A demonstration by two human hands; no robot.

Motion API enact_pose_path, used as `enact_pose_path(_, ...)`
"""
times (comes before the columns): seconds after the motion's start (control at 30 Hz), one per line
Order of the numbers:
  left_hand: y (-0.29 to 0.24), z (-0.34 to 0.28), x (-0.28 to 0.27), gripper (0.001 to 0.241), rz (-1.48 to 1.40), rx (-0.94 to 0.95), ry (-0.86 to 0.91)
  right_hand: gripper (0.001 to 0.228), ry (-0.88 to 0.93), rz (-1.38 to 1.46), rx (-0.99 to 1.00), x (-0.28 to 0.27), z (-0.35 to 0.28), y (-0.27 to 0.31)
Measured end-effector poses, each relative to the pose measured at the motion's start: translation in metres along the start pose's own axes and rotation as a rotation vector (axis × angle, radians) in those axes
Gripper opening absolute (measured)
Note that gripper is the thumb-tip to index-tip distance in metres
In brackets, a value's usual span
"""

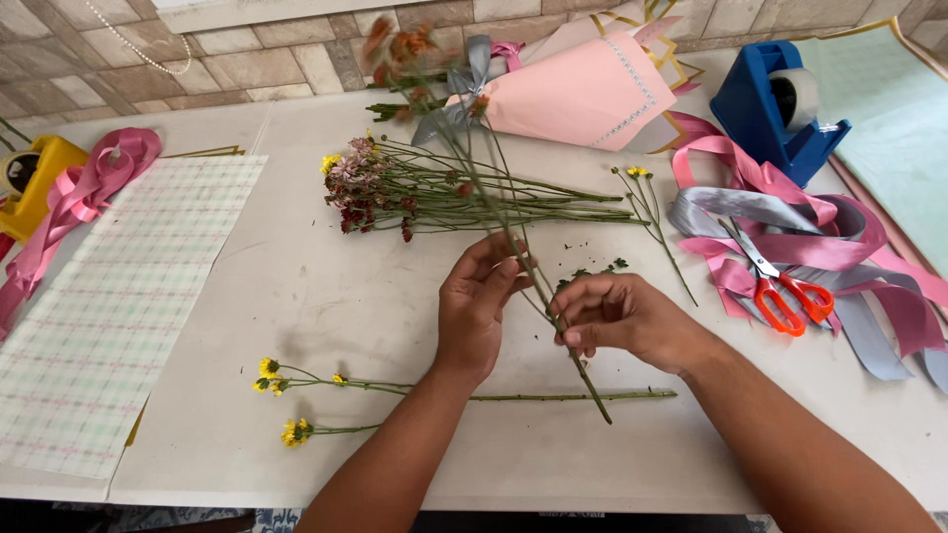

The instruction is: The person cleans and prepares several flower stems by hand, removing leaves and small stems from the main stalks.

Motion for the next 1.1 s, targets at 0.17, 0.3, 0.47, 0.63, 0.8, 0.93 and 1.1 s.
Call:
enact_pose_path(0.17, 0.008, -0.001, -0.001, 0.042, 0.002, -0.121, 0.122, 0.026, -0.087, 0.047, -0.047, -0.004, 0.000, 0.006)
enact_pose_path(0.3, 0.012, -0.004, 0.002, 0.050, 0.017, -0.155, 0.154, 0.026, -0.129, 0.057, -0.061, -0.006, 0.002, 0.006)
enact_pose_path(0.47, 0.013, -0.004, 0.000, 0.043, 0.064, -0.134, 0.166, 0.021, -0.151, 0.019, -0.050, -0.003, 0.002, 0.006)
enact_pose_path(0.63, 0.006, 0.000, -0.001, 0.041, 0.011, -0.097, 0.088, 0.014, -0.131, 0.036, -0.014, -0.003, 0.002, 0.002)
enact_pose_path(0.8, -0.002, 0.001, 0.001, 0.040, -0.003, -0.059, 0.033, 0.015, -0.070, -0.057, -0.002, 0.000, 0.002, -0.005)
enact_pose_path(0.93, -0.001, 0.002, -0.004, 0.044, -0.008, -0.035, -0.005, 0.016, -0.053, -0.089, 0.017, 0.001, 0.002, -0.008)
enact_pose_path(1.1, 0.003, 0.000, -0.001, 0.048, -0.023, -0.083, 0.013, 0.013, -0.123, -0.104, -0.012, -0.007, 0.002, -0.005)
Point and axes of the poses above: each hand's wrist, its own z-axis towards the middle knuckle, its own x-axis out of the palm, y = z × x, the point moved 4 cm from there along z, towards the middle knuckle, and after that the axes turned 6 degrees about -z, right-handed, at the moved point
